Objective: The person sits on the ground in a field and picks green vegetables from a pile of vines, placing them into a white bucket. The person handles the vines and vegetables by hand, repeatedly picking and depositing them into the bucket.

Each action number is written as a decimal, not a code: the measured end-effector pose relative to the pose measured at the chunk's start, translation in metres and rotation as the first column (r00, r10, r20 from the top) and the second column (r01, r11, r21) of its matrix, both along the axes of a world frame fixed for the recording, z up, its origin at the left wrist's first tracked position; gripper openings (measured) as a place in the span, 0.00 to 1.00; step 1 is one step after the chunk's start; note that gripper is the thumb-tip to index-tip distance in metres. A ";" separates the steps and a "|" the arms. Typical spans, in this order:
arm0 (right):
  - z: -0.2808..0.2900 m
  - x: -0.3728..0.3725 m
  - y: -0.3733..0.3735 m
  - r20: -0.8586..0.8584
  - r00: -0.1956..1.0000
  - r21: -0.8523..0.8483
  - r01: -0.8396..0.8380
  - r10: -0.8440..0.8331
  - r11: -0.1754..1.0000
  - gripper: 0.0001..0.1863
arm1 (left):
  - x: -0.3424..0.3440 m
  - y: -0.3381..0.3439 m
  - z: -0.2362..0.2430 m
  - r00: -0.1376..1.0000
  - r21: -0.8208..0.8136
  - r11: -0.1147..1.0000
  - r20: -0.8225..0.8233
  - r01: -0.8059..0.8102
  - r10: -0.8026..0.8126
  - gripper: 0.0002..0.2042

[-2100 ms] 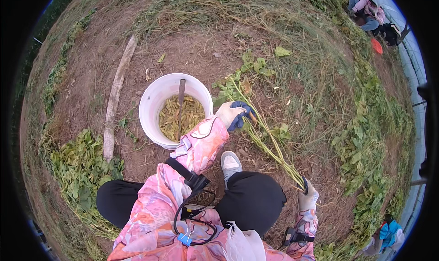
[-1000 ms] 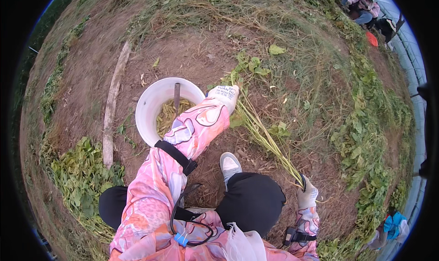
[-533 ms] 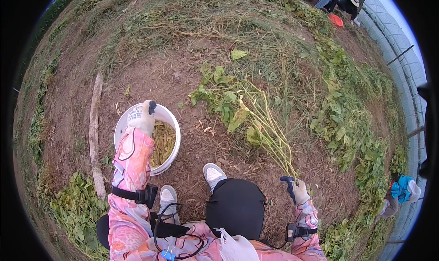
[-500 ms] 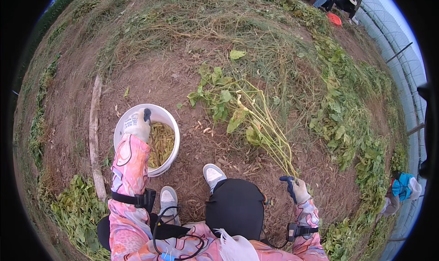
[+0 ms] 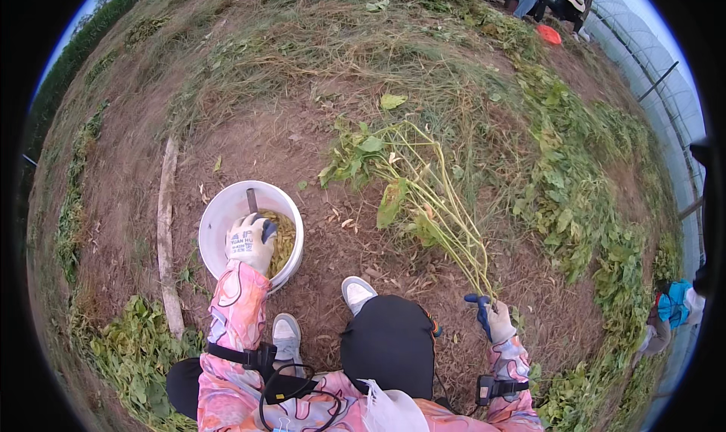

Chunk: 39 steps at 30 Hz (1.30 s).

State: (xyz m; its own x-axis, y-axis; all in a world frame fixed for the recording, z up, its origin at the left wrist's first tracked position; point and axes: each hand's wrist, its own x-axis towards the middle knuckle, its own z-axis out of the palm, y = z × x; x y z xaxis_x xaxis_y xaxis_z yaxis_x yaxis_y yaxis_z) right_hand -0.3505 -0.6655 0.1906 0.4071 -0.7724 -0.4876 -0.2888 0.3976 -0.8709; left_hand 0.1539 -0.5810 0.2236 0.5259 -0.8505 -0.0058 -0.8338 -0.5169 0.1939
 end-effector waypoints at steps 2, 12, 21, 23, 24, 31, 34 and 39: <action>-0.001 0.008 0.003 -0.070 0.997 -0.126 0.007 -0.016 0.992 0.21 | -0.047 -0.022 0.021 0.955 -0.125 0.974 -0.207 0.191 -0.214 0.15; -0.019 0.048 0.005 -0.332 0.943 -0.430 -0.173 0.022 0.886 0.12 | -0.131 -0.099 -0.035 0.806 0.045 0.990 -0.586 0.133 -0.081 0.25; -0.027 0.064 -0.002 -0.374 0.927 -0.513 -0.227 0.023 0.828 0.14 | -0.128 -0.088 -0.022 0.885 -0.026 0.998 -0.459 0.065 -0.069 0.29; -0.032 0.065 -0.003 -0.411 0.911 -0.549 -0.268 0.023 0.792 0.15 | -0.126 -0.090 -0.024 0.896 0.006 0.999 -0.442 0.053 -0.045 0.31; -0.035 0.064 -0.003 -0.435 0.900 -0.538 -0.278 0.021 0.796 0.16 | -0.126 -0.092 -0.026 0.901 0.022 0.999 -0.432 0.048 -0.034 0.32; -0.028 0.071 -0.004 -0.455 0.890 -0.657 -0.315 -0.028 0.684 0.21 | -0.121 -0.093 -0.024 0.914 0.053 0.995 -0.401 0.080 -0.052 0.36; -0.024 0.077 -0.003 -0.483 0.875 -0.637 -0.336 -0.020 0.694 0.24 | -0.116 -0.099 -0.014 0.868 0.167 0.986 -0.490 0.008 0.076 0.33; -0.026 0.080 -0.002 -0.422 0.906 -0.680 -0.286 -0.041 0.675 0.22 | -0.109 -0.103 -0.062 0.761 0.176 0.982 -0.628 -0.066 0.163 0.20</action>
State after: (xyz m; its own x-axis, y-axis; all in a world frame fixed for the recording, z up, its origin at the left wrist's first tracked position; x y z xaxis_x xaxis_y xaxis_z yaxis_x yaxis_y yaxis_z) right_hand -0.2706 -0.6675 0.1646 0.4372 -0.8973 0.0612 -0.6480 -0.3615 -0.6704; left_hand 0.0447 -0.6841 0.1616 0.4524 -0.7491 -0.4840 -0.4754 -0.6617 0.5798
